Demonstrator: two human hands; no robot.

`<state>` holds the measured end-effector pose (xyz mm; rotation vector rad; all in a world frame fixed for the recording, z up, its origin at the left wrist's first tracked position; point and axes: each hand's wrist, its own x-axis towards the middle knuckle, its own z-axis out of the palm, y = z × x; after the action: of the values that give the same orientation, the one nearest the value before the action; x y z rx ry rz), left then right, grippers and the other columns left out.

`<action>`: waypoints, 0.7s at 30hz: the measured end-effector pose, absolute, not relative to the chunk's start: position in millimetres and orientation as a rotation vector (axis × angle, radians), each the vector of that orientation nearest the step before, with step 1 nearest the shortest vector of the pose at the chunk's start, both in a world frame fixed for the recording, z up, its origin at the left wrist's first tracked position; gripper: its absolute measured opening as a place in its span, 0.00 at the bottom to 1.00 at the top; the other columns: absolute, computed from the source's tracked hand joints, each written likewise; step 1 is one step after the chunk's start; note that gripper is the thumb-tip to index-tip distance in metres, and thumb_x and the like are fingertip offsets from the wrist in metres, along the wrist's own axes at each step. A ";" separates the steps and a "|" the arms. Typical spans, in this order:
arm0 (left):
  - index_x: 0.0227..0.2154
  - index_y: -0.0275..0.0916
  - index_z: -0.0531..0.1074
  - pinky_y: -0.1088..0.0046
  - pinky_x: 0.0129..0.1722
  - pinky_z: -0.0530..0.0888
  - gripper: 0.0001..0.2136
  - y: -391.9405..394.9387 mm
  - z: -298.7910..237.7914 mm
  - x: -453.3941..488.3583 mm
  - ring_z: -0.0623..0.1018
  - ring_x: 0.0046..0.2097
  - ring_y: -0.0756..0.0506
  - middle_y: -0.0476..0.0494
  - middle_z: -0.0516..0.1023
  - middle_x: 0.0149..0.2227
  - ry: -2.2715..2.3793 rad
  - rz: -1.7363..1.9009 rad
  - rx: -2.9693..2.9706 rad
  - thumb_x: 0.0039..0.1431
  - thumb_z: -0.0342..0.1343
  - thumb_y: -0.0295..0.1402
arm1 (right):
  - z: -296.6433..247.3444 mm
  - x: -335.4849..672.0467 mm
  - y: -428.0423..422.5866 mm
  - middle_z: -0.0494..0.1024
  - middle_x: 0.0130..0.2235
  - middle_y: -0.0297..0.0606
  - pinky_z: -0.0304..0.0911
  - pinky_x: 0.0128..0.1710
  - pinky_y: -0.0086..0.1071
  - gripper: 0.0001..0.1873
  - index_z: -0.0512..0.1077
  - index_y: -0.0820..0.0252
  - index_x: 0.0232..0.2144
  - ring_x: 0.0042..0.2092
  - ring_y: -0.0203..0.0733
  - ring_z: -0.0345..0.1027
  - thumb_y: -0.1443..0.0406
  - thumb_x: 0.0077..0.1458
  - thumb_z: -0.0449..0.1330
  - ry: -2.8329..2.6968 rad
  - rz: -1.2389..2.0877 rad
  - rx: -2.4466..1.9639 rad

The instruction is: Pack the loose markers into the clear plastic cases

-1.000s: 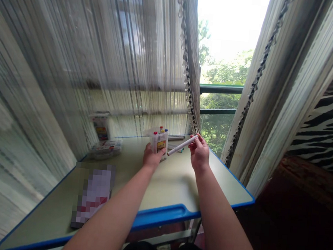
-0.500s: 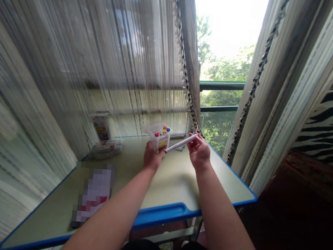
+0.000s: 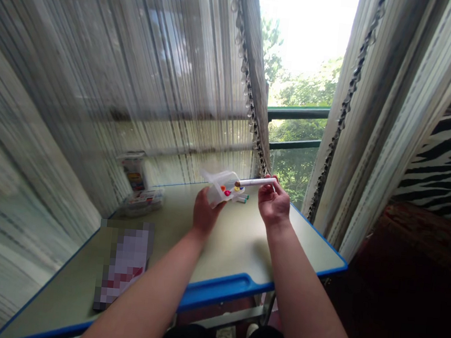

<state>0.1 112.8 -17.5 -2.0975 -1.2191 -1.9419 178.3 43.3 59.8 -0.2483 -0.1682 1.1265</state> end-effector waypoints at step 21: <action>0.47 0.39 0.60 0.55 0.48 0.71 0.23 104.1 -13.5 0.3 0.71 0.47 0.37 0.37 0.71 0.44 -1.098 -1.794 -2.074 0.49 0.62 0.25 | 45.0 154.3 40.1 0.80 0.33 0.35 0.62 0.30 0.31 0.09 0.73 0.56 0.36 0.30 0.36 0.69 0.61 0.51 0.62 -0.936 0.258 -0.647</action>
<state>0.3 104.1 -13.5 -2.0736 -1.0977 -1.7943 154.3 40.1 45.0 -0.6473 -0.9362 0.2576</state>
